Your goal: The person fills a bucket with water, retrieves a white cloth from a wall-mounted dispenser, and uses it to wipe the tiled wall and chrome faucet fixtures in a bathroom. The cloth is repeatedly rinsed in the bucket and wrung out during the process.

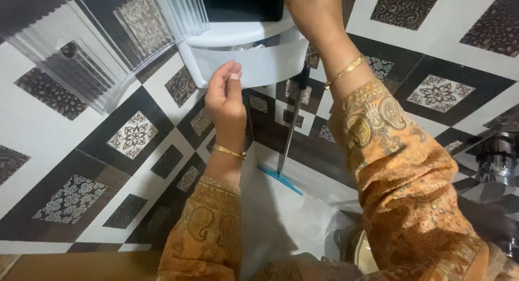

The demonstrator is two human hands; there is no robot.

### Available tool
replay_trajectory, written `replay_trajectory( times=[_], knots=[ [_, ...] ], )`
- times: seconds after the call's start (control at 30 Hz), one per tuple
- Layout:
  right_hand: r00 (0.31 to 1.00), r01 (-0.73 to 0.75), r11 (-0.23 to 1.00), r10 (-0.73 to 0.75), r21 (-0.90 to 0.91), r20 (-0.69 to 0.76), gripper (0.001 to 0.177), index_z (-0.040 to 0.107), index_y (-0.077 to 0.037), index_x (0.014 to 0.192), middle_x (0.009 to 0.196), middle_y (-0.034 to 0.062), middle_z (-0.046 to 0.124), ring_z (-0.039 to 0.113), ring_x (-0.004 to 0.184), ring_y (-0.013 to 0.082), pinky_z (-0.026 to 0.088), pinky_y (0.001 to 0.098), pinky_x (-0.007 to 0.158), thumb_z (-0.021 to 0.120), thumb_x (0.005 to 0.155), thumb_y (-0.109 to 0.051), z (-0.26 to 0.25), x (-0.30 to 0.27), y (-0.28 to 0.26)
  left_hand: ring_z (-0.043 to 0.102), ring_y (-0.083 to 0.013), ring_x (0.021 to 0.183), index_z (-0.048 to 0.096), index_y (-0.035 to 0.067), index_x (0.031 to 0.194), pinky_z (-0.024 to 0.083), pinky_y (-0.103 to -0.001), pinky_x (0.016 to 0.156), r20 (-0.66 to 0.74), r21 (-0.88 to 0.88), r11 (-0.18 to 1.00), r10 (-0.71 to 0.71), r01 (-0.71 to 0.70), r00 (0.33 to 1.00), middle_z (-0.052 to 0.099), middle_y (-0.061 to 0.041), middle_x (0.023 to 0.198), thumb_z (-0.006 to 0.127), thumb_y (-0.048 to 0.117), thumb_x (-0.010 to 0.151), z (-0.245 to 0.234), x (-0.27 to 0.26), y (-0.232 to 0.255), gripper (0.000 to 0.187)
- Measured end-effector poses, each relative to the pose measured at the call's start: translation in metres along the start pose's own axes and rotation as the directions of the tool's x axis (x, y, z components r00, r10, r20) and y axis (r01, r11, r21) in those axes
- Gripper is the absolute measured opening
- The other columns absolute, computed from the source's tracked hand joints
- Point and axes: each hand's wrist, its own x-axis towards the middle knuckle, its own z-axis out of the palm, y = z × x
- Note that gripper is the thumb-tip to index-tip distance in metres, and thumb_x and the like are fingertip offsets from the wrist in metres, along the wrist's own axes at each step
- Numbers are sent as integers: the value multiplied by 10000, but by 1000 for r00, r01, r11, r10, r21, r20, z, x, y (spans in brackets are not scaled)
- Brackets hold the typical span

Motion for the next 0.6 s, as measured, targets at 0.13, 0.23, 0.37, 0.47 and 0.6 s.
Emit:
replay_trajectory(
  times=[0.13, 0.23, 0.37, 0.47, 0.6],
  knots=[
    [999, -27, 999, 29, 40, -41, 205, 707, -16, 1020, 919, 105, 716, 674, 810, 227, 531, 351, 709, 799, 1005, -198, -7, -8, -18, 684, -242, 1175, 608, -59, 1297, 528, -345, 1066, -4, -59, 998, -31, 31, 1000, 692, -175, 1256, 551, 105, 1051, -6, 0, -12, 301],
    [998, 36, 990, -27, 140, -63, 161, 712, -34, 1138, 1100, 96, 715, 683, 940, 218, 547, 338, 816, 750, 995, -99, -15, -16, -36, 667, -238, 1182, 599, -60, 1304, 511, -343, 1076, -9, -115, 992, -55, 54, 998, 680, -167, 1262, 553, 102, 1046, -9, 1, -21, 308],
    [999, 39, 984, -32, 176, -42, 226, 728, -69, 1225, 1205, 75, 691, 688, 1044, 204, 556, 323, 900, 710, 1002, -40, -20, -25, -52, 667, -238, 1165, 608, -62, 1297, 512, -342, 1067, -31, -117, 992, -47, 43, 998, 694, -164, 1241, 561, 93, 1040, -8, 4, -27, 304],
    [999, 8, 987, -3, 160, -34, 222, 735, -76, 1204, 1169, 79, 694, 691, 1033, 205, 552, 320, 867, 718, 986, -35, -19, -30, -56, 656, -237, 1180, 606, -67, 1296, 505, -344, 1086, -23, -157, 987, -49, 45, 999, 685, -163, 1249, 564, 88, 1046, -9, 2, -27, 297],
    [999, -19, 981, 26, 192, -30, 231, 728, -69, 1207, 1174, 77, 686, 691, 1032, 194, 551, 318, 883, 714, 980, -29, -18, -32, -53, 673, -243, 1181, 613, -69, 1284, 513, -341, 1068, -14, -123, 991, -48, 45, 999, 689, -164, 1241, 562, 93, 1041, -14, 1, -21, 296]
  ],
)
